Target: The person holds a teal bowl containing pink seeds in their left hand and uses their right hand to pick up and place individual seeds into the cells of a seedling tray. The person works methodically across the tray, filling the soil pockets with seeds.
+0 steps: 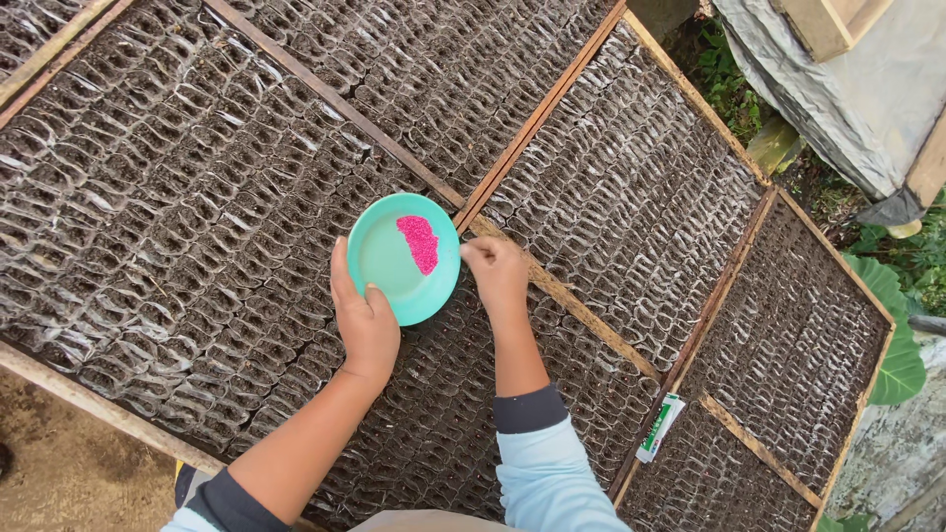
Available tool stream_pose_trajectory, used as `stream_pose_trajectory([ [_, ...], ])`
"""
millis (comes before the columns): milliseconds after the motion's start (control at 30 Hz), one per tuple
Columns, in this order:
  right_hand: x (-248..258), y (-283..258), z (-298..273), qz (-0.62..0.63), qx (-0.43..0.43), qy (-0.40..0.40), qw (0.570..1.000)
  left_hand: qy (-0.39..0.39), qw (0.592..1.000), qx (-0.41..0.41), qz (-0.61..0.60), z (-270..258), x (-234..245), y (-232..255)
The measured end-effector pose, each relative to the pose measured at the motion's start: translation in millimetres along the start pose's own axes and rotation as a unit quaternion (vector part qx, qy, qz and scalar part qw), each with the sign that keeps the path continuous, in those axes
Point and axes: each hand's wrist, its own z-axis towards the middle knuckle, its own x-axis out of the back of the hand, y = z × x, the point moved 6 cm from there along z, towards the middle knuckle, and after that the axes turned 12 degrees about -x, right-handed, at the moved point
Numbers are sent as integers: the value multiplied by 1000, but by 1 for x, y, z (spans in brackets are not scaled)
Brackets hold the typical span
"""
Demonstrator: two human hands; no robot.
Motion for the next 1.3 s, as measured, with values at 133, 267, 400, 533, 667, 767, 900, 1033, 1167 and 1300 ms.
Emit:
stream_pose_trajectory([
  [133,-13,-6,0,22,-18,-35,999,7,1000,9,-11,5,4,7],
  [267,-25,-12,9,12,5,-47,999,22,1000,15,-7,9,12,1],
  [400,-24,-34,24,18,50,-13,999,40,999,10,-1,15,18,-4],
  [533,-27,-45,37,3,85,-1,996,45,999,10,0,20,18,-4],
  [667,-22,-50,27,11,75,-23,997,48,999,16,1,23,20,-3],
  [767,-26,-49,15,-10,57,-54,997,49,999,19,3,23,20,-5],
  [900,-44,-34,25,-15,51,-83,995,42,999,25,8,23,19,-1],
  [1033,-39,-40,19,-19,46,-76,996,46,999,25,9,23,22,-5],
  [1167,-34,-42,28,4,65,-42,997,56,998,19,2,21,25,-9],
  [1300,-32,-45,19,3,81,-48,996,58,998,27,3,18,26,-13],
])
